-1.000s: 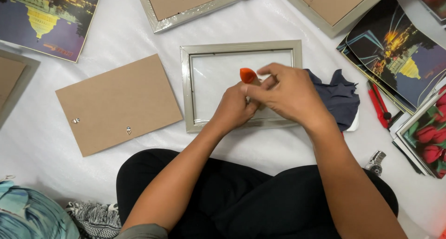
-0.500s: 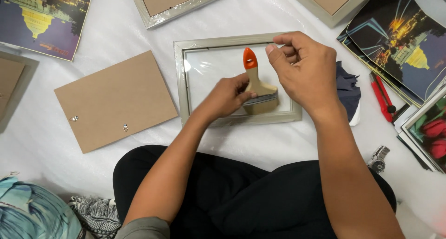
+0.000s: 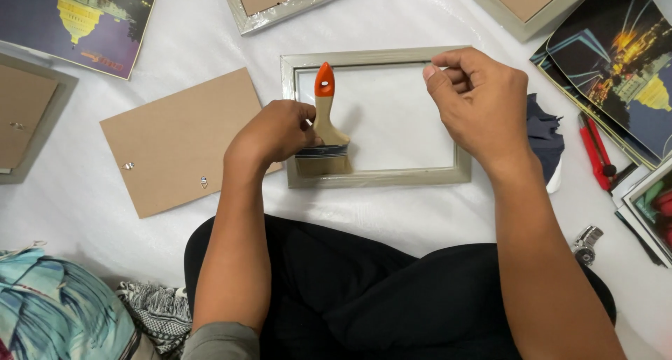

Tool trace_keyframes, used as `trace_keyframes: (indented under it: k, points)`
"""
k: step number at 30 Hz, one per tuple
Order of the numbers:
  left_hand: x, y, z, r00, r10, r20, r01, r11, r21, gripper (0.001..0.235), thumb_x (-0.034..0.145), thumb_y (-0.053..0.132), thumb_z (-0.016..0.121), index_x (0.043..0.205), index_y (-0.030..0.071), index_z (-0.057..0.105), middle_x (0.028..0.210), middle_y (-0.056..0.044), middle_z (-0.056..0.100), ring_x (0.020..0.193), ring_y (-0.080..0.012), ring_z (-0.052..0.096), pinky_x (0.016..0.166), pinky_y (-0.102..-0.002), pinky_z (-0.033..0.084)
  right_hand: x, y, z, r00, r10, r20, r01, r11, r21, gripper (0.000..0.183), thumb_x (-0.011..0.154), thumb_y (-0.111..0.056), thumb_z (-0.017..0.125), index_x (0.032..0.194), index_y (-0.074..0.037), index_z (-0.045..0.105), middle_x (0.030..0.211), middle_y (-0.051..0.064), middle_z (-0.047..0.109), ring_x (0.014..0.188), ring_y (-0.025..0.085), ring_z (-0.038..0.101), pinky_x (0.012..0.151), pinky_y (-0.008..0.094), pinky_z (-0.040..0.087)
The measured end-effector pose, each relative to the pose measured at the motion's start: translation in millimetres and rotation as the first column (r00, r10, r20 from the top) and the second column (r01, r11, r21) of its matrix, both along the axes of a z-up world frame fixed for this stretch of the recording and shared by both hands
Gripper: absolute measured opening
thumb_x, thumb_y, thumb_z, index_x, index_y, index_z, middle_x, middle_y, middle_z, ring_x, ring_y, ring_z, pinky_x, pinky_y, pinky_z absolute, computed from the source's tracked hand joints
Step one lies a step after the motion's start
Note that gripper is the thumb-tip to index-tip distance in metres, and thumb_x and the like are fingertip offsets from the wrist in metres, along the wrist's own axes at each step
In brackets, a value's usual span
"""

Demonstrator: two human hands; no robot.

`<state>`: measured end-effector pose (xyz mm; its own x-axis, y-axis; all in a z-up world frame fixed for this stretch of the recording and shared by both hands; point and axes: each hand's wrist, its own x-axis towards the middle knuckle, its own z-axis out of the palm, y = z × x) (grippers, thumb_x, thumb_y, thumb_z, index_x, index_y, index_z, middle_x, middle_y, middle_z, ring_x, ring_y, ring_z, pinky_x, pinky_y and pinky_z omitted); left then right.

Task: Cleaning the glass of a picture frame using a brush

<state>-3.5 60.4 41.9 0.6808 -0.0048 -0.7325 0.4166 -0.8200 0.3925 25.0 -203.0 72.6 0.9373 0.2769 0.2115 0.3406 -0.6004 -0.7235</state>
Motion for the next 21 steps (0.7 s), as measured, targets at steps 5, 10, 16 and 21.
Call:
trace_keyframes:
  k: [5, 10, 16, 21]
  points:
    - [-6.5, 14.5, -6.8, 0.981, 0.061, 0.184, -0.04, 0.992, -0.115, 0.042, 0.087, 0.003, 0.065, 0.126, 0.015, 0.074, 0.098, -0.011, 0.077, 0.084, -0.03, 0.072, 0.079, -0.042, 0.055, -0.7, 2.1, -8.7, 0.99, -0.009, -0.143, 0.008, 1.0, -0.004, 0.018, 0.103, -0.009, 0.072, 0.112, 0.006, 0.074, 0.081, 0.013, 0.071, 0.065, 0.014, 0.061, 0.055, 0.024, 0.049]
    - [-9.5, 17.4, -14.2, 0.868, 0.16, 0.471, 0.066, 0.901, -0.428, 0.043, 0.088, -0.002, 0.065, 0.128, 0.011, 0.073, 0.099, -0.018, 0.073, 0.085, -0.0338, 0.066, 0.08, -0.048, 0.054, -5.1, 18.1, -0.6, 0.938, 0.04, -0.345, -0.012, 0.996, 0.084, 0.04, 0.095, -0.017, 0.078, 0.126, 0.005, 0.066, 0.094, 0.021, 0.071, 0.079, 0.019, 0.067, 0.063, 0.029, 0.053]
    - [-8.5, 7.7, -21.6, 0.891, 0.271, 0.364, 0.098, 0.67, -0.736, 0.041, 0.093, 0.012, 0.071, 0.134, 0.017, 0.069, 0.103, -0.006, 0.075, 0.093, -0.0175, 0.065, 0.09, -0.039, 0.055, -15.3, 28.7, -8.6, 0.769, 0.078, -0.634, -0.134, 0.99, -0.041, 0.027, 0.086, -0.026, 0.08, 0.101, -0.003, 0.08, 0.083, 0.018, 0.075, 0.075, 0.022, 0.069, 0.061, 0.033, 0.055]
    - [-11.3, 2.5, -16.3, 0.916, 0.136, 0.378, 0.224, 0.609, -0.761, 0.038, 0.09, 0.01, 0.071, 0.129, 0.01, 0.071, 0.104, -0.023, 0.075, 0.091, -0.0363, 0.069, 0.089, -0.049, 0.054, -22.8, 39.0, -10.4, 0.708, 0.122, -0.696, -0.089, 0.993, 0.084, 0.036, 0.084, -0.016, 0.076, 0.114, 0.004, 0.076, 0.08, 0.019, 0.072, 0.07, 0.022, 0.058, 0.061, 0.035, 0.051]
